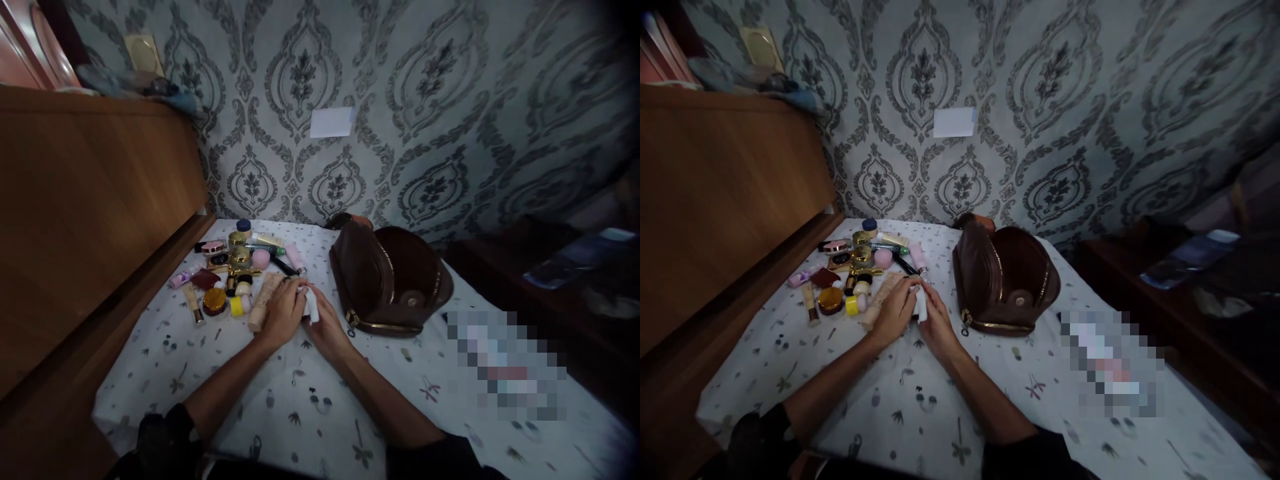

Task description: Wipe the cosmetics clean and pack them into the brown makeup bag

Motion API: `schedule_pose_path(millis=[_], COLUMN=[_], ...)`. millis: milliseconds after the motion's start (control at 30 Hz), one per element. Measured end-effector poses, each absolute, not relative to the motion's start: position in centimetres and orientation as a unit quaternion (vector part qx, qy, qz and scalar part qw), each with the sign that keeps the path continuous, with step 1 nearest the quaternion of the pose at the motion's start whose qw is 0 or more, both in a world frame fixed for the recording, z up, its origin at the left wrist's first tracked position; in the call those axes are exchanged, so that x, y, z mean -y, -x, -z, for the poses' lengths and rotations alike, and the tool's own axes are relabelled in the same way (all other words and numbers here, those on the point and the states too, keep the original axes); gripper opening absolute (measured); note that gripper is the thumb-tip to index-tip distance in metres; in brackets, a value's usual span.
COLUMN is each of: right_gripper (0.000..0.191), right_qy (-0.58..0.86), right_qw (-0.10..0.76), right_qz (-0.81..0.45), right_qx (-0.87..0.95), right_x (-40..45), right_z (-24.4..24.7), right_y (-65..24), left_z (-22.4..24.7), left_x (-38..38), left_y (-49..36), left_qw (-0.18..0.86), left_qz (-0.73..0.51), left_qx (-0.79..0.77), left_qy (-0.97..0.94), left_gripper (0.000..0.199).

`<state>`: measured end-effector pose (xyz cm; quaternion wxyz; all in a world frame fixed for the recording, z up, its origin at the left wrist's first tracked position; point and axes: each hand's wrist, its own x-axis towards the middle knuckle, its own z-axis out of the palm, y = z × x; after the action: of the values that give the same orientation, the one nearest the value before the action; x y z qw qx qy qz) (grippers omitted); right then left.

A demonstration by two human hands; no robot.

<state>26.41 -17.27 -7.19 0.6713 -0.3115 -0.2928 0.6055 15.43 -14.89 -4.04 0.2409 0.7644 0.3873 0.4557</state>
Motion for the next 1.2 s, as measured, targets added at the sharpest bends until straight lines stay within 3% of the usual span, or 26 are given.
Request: schedule_pose_path(millis=[233, 533, 800, 1067, 1200], right_gripper=[0.05, 0.082, 0.053, 0.04, 0.043], right_qy=[0.285, 0.318, 0.352, 0.33, 0.317], right_qw=[0.656, 0.59, 0.613, 0.646, 0.641], right_qz=[-0.638, -0.66, -0.606, -0.574, -0.609], right_qx=[0.287, 0.339, 0.365, 0.381, 0.344], right_x=[17.8, 18.5, 18.0, 18.6, 19.5], right_z=[6.2, 5.6, 5.7, 5.5, 5.7], right_y=[-26.0, -26.2, -25.7, -26.0, -26.5], left_z=[3.9, 3.4, 3.2, 3.1, 3.9], left_x=[14.9, 14.6, 13.9, 14.6, 15.0], left_y=[-14.6, -13.1, -11.5, -12.2, -12.7], left_qw=[0.272, 0.28, 0.214, 0.205, 0.175], left_qz=[-0.501, -0.508, -0.48, -0.431, -0.397], left_qx=[-0.376, -0.384, -0.369, -0.356, -0.374], left_qy=[-0.731, -0.719, -0.766, -0.804, -0.82], left_gripper=[0.028, 0.023, 0.023, 0.029, 0.033])
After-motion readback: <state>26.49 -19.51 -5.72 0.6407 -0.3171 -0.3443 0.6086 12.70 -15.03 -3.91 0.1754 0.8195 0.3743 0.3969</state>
